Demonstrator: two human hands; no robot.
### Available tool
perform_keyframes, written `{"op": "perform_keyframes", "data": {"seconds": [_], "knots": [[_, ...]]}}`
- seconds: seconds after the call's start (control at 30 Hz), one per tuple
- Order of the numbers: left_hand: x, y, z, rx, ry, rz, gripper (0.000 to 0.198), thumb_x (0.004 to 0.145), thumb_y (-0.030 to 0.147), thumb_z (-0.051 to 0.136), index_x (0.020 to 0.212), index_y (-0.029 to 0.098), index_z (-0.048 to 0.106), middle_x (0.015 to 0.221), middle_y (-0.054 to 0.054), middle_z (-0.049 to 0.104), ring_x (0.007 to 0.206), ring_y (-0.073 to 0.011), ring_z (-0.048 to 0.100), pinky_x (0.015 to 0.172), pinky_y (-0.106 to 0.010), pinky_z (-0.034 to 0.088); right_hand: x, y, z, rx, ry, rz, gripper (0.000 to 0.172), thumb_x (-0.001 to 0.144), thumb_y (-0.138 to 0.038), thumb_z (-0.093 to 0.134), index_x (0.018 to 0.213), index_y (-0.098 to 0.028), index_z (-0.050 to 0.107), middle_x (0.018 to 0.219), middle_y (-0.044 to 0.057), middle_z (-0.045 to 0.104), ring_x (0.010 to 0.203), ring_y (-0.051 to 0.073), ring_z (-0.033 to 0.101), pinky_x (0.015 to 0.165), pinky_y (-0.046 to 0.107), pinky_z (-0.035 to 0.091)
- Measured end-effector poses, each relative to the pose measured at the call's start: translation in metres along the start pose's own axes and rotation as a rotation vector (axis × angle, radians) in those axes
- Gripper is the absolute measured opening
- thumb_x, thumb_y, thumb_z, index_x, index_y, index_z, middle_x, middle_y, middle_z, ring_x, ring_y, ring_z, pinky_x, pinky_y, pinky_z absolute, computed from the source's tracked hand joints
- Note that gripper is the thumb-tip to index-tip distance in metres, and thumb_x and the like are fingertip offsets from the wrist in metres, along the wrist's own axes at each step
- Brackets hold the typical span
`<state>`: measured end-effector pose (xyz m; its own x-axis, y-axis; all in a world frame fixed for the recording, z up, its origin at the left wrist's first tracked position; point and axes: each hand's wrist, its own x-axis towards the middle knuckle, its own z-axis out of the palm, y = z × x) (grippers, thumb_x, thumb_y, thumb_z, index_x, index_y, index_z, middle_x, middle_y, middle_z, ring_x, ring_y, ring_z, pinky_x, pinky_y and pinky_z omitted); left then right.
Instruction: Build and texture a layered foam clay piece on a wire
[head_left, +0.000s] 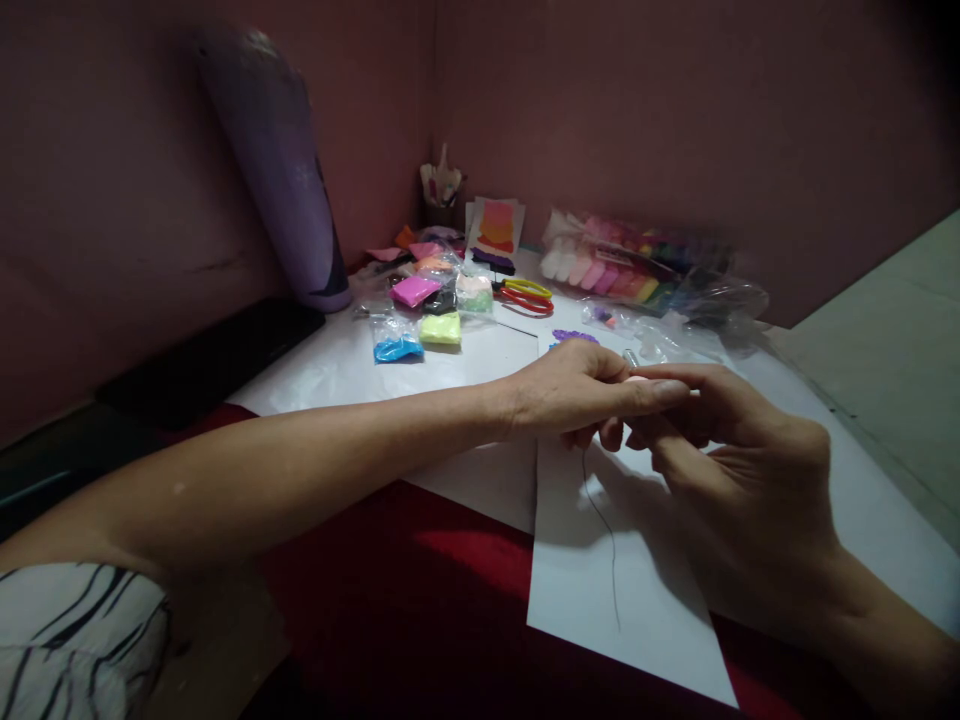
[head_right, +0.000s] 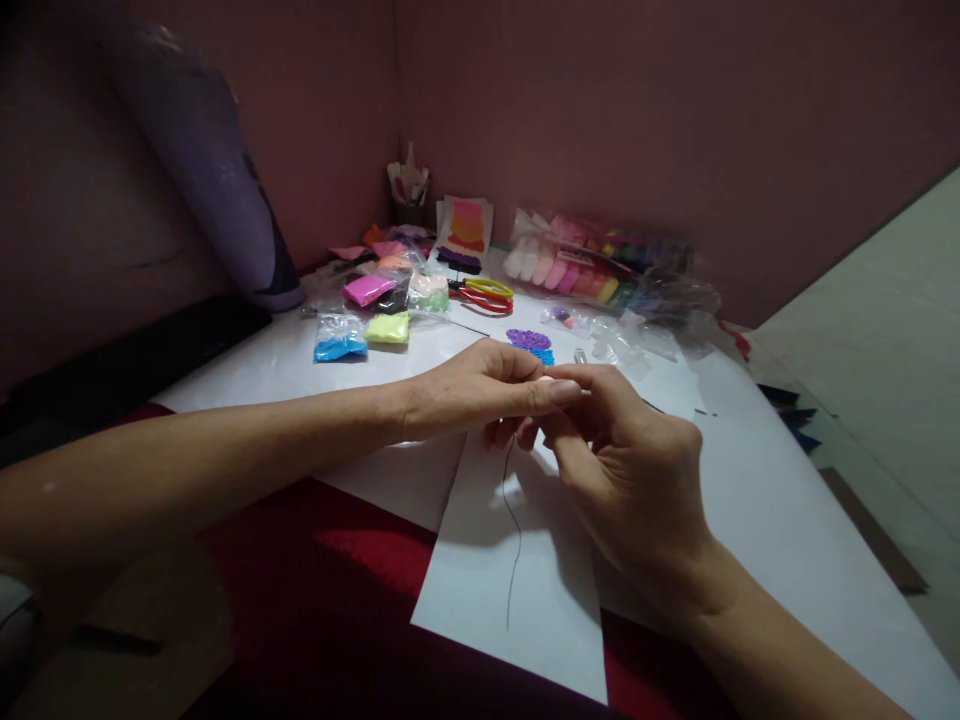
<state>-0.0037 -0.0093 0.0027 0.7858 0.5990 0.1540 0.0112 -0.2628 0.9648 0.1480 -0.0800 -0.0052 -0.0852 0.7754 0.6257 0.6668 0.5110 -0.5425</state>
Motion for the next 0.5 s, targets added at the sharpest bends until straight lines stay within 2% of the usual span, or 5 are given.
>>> {"op": "perform_keyframes", "data": {"seconds": [0.5], "knots": [[-0.0004, -0.0010, -0.0007, 0.040, -0.017, -0.009, 0.046, 0.083, 0.058, 0.055, 0.069, 0.014, 0.059, 0.058, 0.001, 0.055, 0.047, -0.0065, 0.049, 0.043, -0.018, 0.040, -0.0013, 0.0013, 0.0004, -0.044, -0.003, -0.001, 0.018, 0.083, -0.016, 0.061, 0.099, -0.025, 0.064, 0.062, -0.005, 0.065, 0.053, 0.014, 0.062, 0.056, 0.027, 0.051]]}}
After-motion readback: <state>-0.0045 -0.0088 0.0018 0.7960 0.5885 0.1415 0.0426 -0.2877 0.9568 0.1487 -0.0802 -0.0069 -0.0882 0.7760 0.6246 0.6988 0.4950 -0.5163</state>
